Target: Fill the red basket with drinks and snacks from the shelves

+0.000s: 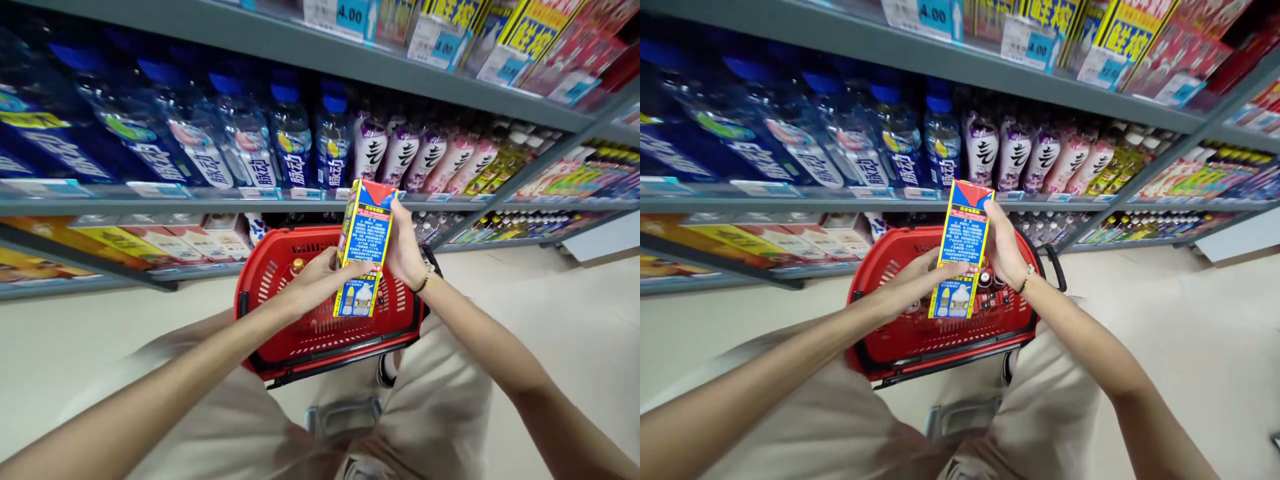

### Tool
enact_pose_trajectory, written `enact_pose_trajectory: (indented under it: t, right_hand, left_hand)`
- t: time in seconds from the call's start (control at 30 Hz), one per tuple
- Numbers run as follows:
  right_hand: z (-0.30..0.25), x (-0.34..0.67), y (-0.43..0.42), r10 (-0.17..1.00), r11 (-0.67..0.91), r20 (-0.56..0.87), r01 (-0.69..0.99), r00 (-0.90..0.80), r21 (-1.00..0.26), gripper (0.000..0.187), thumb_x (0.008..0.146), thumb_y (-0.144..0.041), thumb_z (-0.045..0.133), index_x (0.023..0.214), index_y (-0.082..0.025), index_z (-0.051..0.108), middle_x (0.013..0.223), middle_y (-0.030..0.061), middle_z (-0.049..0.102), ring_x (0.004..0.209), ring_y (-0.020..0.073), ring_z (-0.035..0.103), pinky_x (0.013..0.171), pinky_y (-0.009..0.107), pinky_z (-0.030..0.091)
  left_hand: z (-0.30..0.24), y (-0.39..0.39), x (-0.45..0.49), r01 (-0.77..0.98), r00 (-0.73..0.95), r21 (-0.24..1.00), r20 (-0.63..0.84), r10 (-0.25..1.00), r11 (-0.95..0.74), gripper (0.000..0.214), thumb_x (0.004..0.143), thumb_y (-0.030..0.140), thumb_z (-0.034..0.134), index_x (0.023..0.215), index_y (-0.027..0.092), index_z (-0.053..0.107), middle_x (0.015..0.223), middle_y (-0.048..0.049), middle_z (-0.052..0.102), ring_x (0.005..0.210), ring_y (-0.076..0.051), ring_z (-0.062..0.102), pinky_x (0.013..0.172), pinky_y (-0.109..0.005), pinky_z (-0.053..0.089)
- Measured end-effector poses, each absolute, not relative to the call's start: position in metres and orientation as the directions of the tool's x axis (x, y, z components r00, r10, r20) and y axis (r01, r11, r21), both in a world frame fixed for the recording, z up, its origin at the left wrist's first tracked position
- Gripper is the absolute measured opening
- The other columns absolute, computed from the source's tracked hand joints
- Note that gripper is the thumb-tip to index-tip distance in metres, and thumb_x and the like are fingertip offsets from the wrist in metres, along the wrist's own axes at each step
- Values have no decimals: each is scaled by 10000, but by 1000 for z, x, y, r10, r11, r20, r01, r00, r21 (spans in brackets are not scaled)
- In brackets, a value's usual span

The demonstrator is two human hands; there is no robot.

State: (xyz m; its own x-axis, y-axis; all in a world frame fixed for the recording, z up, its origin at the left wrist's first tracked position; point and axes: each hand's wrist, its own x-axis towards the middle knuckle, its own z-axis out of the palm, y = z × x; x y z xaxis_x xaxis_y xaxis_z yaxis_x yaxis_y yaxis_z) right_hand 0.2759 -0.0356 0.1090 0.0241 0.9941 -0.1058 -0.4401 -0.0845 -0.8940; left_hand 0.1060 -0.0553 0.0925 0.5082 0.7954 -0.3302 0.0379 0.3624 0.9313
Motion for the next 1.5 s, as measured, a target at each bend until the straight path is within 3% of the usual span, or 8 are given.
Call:
enact_pose_trajectory:
  t: [0.2, 0.4, 0.63, 0.73, 0.97, 1.13, 1.33, 1.5]
  right_hand:
    - [47, 296, -23, 916, -376, -370, -646, -152, -665, 378, 887, -620, 678, 1014, -269, 742, 863, 32, 790, 874, 265, 779, 822, 441, 671]
    - [47, 327, -27, 937, -307, -332, -710, -108, -634, 418, 908, -661, 647, 1095, -308, 770, 830, 13, 788, 923, 287, 787, 797, 446, 681]
    - [55, 328, -29, 916, -374, -337, -767, -218, -522, 305, 904, -564, 702, 1091, -332, 765, 852, -14, 792, 997, 300, 779, 841, 459, 667]
    - [53, 326, -21, 884, -447, -354, -769, -304, -457, 291, 911, -561, 691, 1002, -295, 766, 786, -1, 782, 913, 286, 783, 829, 447, 652]
    - [24, 306, -12, 822, -325, -567, -859, -50, -395, 519, 944, -678, 496, 703, -244, 648, 628, 24, 709, 691, 260, 723, 708, 403, 619]
    - [17, 296, -23, 864, -353, -468, -886, -185, -302, 564, 952, -718, 451, 748, -229, 645, 602, 10, 668, 621, 236, 684, 676, 377, 600]
    - [20, 294, -26, 766, -331, -638, -898, -77, -289, 528, 1053, -510, 302, 728, -217, 600, 591, 15, 657, 592, 208, 660, 684, 338, 595]
    - [21, 289, -26, 818, -291, -572, -903, -63, -316, 595, 990, -704, 370, 778, -221, 646, 630, 39, 693, 736, 264, 729, 747, 391, 617]
  left_hand:
    - [70, -57, 126, 309, 401, 798, -603, 690, 518, 777, 694, 723, 836, 1220, 200, 607, 1058, -147, 790, 772, -297, 771, 602, -399, 613]
    - [49, -52, 125, 233, 557, 915, -403, 726, 329, 817, 800, 654, 810, 1469, 296, 507, 1402, -148, 675, 1054, -320, 752, 768, -428, 652]
    - [35, -19, 129, 303, 781, 879, -450, 433, 367, 852, 665, 789, 834, 1275, 211, 692, 1320, -141, 746, 1284, -397, 673, 1109, -528, 552]
    - [39, -17, 128, 307, 685, 884, -463, 563, 353, 800, 665, 742, 862, 1245, 215, 706, 1306, -126, 758, 1263, -389, 689, 1103, -524, 558]
    - [43, -26, 114, 453, 479, 872, -413, 775, 185, 615, 765, 672, 820, 1143, 195, 726, 1239, -112, 783, 1126, -357, 741, 992, -457, 593]
    - [31, -42, 110, 603, 449, 796, -386, 806, 46, 567, 837, 610, 774, 1180, 165, 702, 1202, -114, 789, 1082, -320, 746, 979, -436, 579]
    - [39, -44, 111, 671, 407, 741, -399, 822, 27, 592, 856, 629, 711, 1171, 128, 686, 1107, -111, 805, 946, -282, 762, 796, -361, 584]
    - [56, -47, 113, 784, 287, 619, -313, 905, -35, 533, 844, 637, 714, 1038, 142, 671, 967, -123, 802, 824, -280, 755, 684, -346, 540]
